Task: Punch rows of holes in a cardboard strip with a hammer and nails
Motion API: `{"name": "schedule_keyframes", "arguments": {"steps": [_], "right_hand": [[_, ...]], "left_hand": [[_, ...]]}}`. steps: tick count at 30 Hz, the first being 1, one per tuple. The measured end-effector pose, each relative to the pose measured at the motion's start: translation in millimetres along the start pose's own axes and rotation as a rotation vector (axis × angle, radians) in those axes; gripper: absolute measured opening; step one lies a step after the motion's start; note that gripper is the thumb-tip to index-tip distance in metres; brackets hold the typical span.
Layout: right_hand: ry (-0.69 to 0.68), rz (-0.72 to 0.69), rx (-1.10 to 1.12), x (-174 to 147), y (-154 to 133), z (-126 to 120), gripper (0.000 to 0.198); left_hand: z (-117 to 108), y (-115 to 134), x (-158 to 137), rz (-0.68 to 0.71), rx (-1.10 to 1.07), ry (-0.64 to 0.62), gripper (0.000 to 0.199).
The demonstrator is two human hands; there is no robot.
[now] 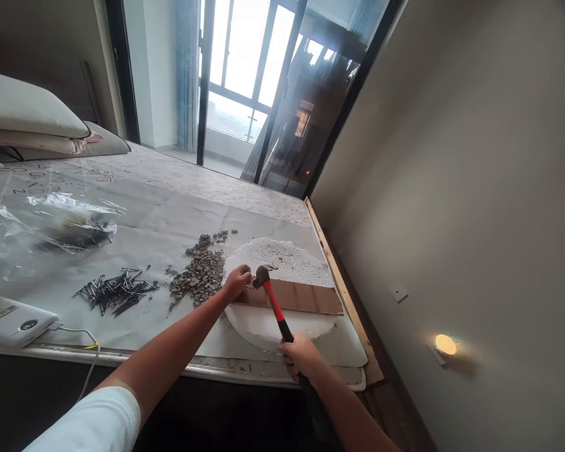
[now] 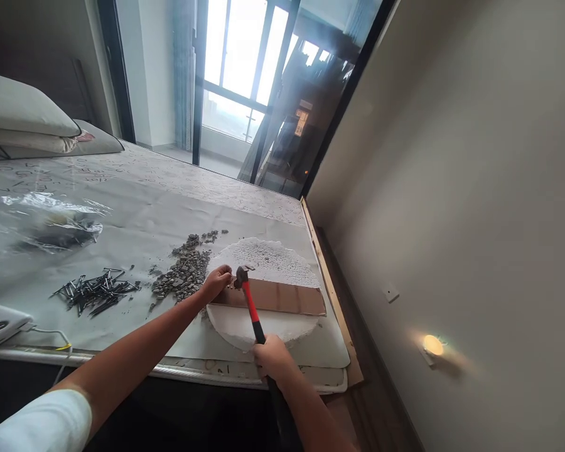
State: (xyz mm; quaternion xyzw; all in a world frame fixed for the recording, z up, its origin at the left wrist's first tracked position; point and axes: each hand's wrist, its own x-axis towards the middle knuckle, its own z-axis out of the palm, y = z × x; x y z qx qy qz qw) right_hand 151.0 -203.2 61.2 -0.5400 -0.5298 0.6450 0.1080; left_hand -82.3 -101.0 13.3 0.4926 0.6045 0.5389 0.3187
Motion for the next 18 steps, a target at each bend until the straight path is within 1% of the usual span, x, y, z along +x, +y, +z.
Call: {"name": "schedule_keyframes", "arguments": {"steps": [3, 4, 6, 8, 9, 10, 11, 13, 14, 16, 18], "right_hand": [[-0.023, -0.068, 0.116, -2.4, 7.2, 0.9, 0.023], [-0.04, -0.095, 0.164, -2.7, 11.5, 1.7, 0.026], [-0.082, -0.142, 0.259, -2.2, 22.0, 2.9, 0.035], [-0.134, -0.16, 0.339, -0.5, 32.2, 2.3, 0.043], [-0.165, -0.153, 0.37, 0.6, 36.3, 1.0, 0.046], [-0.2, -0.138, 0.395, 1.7, 39.4, -0.8, 0.049], [-0.236, -0.119, 0.412, 2.5, 41.5, -3.0, 0.052], [-0.296, -0.083, 0.436, 3.4, 43.0, -7.7, 0.054], [-0.318, -0.07, 0.447, 3.3, 43.0, -9.6, 0.054], [-0.343, -0.061, 0.481, 1.9, 42.4, -12.1, 0.052], [-0.348, -0.066, 0.526, -0.1, 41.7, -13.0, 0.049]], "left_hand": [[-12.6, 8.9, 0.1, -0.016, -0.083, -0.026, 0.007], [-21.3, 11.0, -0.4, -0.012, -0.108, -0.005, 0.007], [-44.8, 11.3, -4.3, 0.006, -0.086, 0.096, 0.011], [-73.2, 4.4, -13.8, 0.002, 0.076, 0.23, 0.016], [-87.5, -1.6, -21.0, -0.018, 0.206, 0.272, 0.018], [-100.9, -8.9, -29.7, -0.043, 0.353, 0.286, 0.019], [-112.9, -17.2, -39.7, -0.08, 0.51, 0.265, 0.018], [-130.7, -34.5, -61.2, -0.16, 0.784, 0.122, 0.013], [-136.1, -42.5, -71.5, -0.205, 0.885, 0.041, 0.013], [-140.2, -55.3, -88.6, -0.289, 1.01, -0.092, 0.015], [-137.0, -62.3, -98.7, -0.339, 1.06, -0.151, 0.015]]}}
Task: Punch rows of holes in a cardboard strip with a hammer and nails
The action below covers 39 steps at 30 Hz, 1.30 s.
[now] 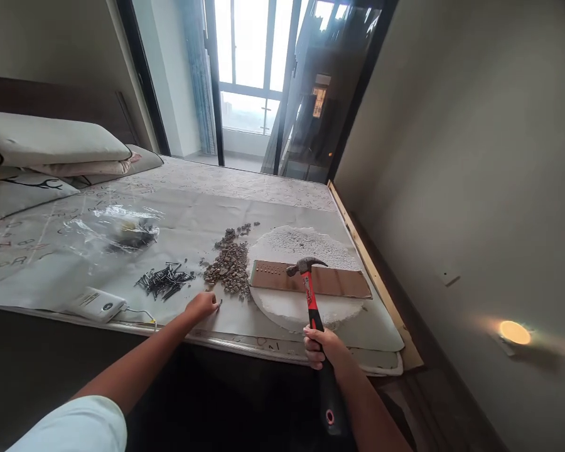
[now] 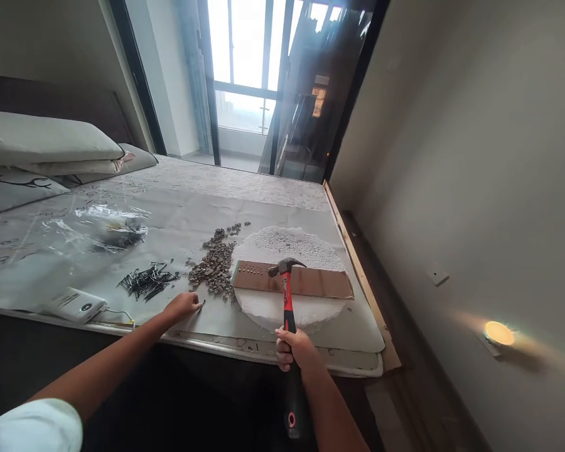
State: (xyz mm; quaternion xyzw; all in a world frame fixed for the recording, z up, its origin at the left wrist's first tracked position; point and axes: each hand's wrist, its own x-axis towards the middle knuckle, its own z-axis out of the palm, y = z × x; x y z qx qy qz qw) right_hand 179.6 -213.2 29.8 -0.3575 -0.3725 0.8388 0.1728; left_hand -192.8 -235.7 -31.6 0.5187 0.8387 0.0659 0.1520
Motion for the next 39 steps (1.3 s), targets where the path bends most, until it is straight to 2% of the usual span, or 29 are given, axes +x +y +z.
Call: {"name": "schedule_keyframes", "arguments": {"steps": [6, 10, 12, 15, 18, 21, 24, 28, 32, 39], "right_hand": [[-0.029, -0.013, 0.031, -2.3, -5.6, -0.1, 0.047], [-0.036, -0.031, 0.047, -3.9, -10.4, -5.0, 0.044], [-0.023, -0.051, 0.064, -6.0, -12.0, -7.5, 0.044], [0.007, -0.072, 0.098, -9.8, -14.5, -9.6, 0.045], [0.018, -0.083, 0.136, -13.3, -18.3, -9.2, 0.044], [0.024, -0.093, 0.162, -15.8, -22.4, -7.9, 0.042], [0.001, -0.082, 0.155, -17.8, -25.4, -7.4, 0.041], [-0.025, -0.071, 0.128, -19.9, -27.8, -8.4, 0.042], [-0.03, -0.051, 0.117, -20.6, -29.7, -9.6, 0.042], [-0.024, -0.054, 0.106, -22.9, -34.2, -5.7, 0.045]], "left_hand": [[6.4, 24.9, 0.3, -0.028, 0.101, -0.059, 0.006], [-7.1, 35.3, 4.8, -0.002, 0.033, 0.02, 0.008], [-22.7, 38.0, 6.2, 0.021, -0.136, 0.052, 0.006], [-52.8, 51.1, 7.7, 0.073, -0.557, 0.078, 0.014], [-75.0, 83.8, 10.5, 0.172, -0.929, 0.076, 0.035], [-76.8, 129.3, 16.2, 0.244, -1.034, -0.042, 0.042], [-63.3, 170.0, 24.8, 0.331, -0.945, -0.03, 0.037], [-42.5, 197.8, 38.3, 0.37, -0.667, 0.152, 0.034], [-30.8, 198.2, 48.0, 0.393, -0.468, 0.228, 0.029], [-20.6, 192.8, 53.5, 0.439, -0.364, 0.236, 0.032]]}}
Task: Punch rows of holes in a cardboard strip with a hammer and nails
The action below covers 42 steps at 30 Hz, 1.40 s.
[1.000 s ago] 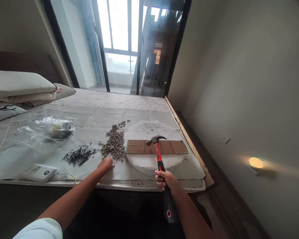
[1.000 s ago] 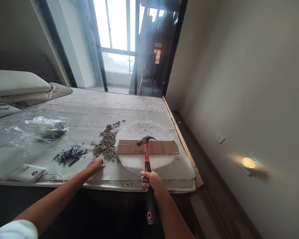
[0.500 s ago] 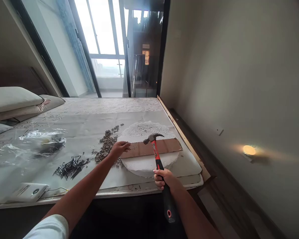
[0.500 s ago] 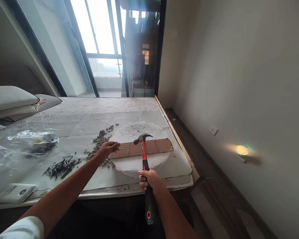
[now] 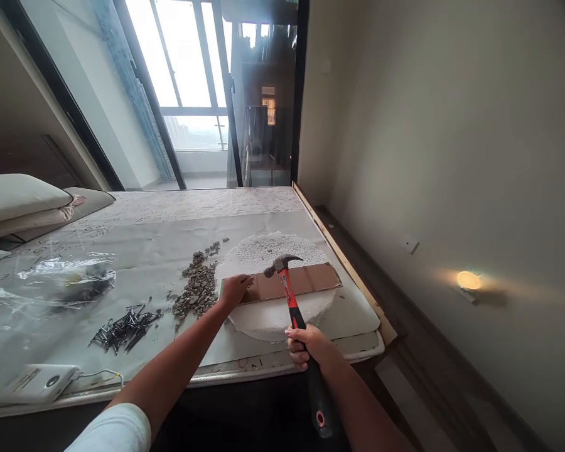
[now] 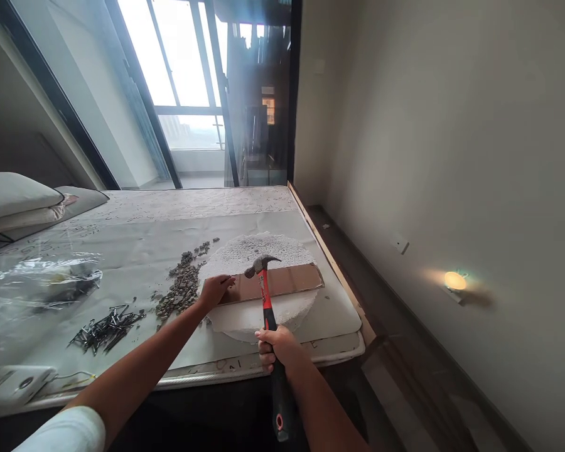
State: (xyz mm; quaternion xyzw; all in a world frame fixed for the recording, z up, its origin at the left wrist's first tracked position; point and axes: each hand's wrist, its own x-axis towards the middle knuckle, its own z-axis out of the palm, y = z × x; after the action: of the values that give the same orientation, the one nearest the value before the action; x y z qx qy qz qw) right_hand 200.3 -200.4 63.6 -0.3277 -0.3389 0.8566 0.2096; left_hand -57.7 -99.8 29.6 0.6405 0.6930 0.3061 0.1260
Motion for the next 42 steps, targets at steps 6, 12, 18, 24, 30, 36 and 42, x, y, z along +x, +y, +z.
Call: {"name": "schedule_keyframes", "arguments": {"steps": [6, 12, 18, 24, 30, 36, 42], "right_hand": [[0.0, 0.006, -0.018, -3.0, -2.3, 3.4, 0.045], [0.01, -0.007, -0.029, 0.5, 2.8, 0.7, 0.046], [0.041, -0.008, -0.08, 4.7, 7.6, -0.4, 0.047], [0.136, -0.018, -0.191, 8.4, 14.4, 0.5, 0.047], [0.26, -0.043, -0.409, 12.2, 19.0, 7.6, 0.047], [0.348, -0.094, -0.574, 4.4, -9.5, 21.2, 0.036], [0.372, 0.022, -0.66, 13.7, -23.1, 33.4, 0.026]], "left_hand": [[4.9, -2.6, 0.2, 0.076, 0.099, 0.022, 0.038], [6.7, -3.0, -1.2, 0.142, 0.17, 0.068, 0.04], [9.7, -3.4, -3.5, 0.132, 0.242, 0.061, 0.037], [14.3, -3.2, -5.0, 0.125, 0.263, 0.021, 0.033], [15.3, -2.9, -6.7, 0.083, 0.189, 0.002, 0.03], [12.1, -2.9, -12.7, 0.074, 0.108, 0.014, 0.028], [13.9, -6.4, -15.9, 0.096, 0.09, 0.022, 0.03]]}}
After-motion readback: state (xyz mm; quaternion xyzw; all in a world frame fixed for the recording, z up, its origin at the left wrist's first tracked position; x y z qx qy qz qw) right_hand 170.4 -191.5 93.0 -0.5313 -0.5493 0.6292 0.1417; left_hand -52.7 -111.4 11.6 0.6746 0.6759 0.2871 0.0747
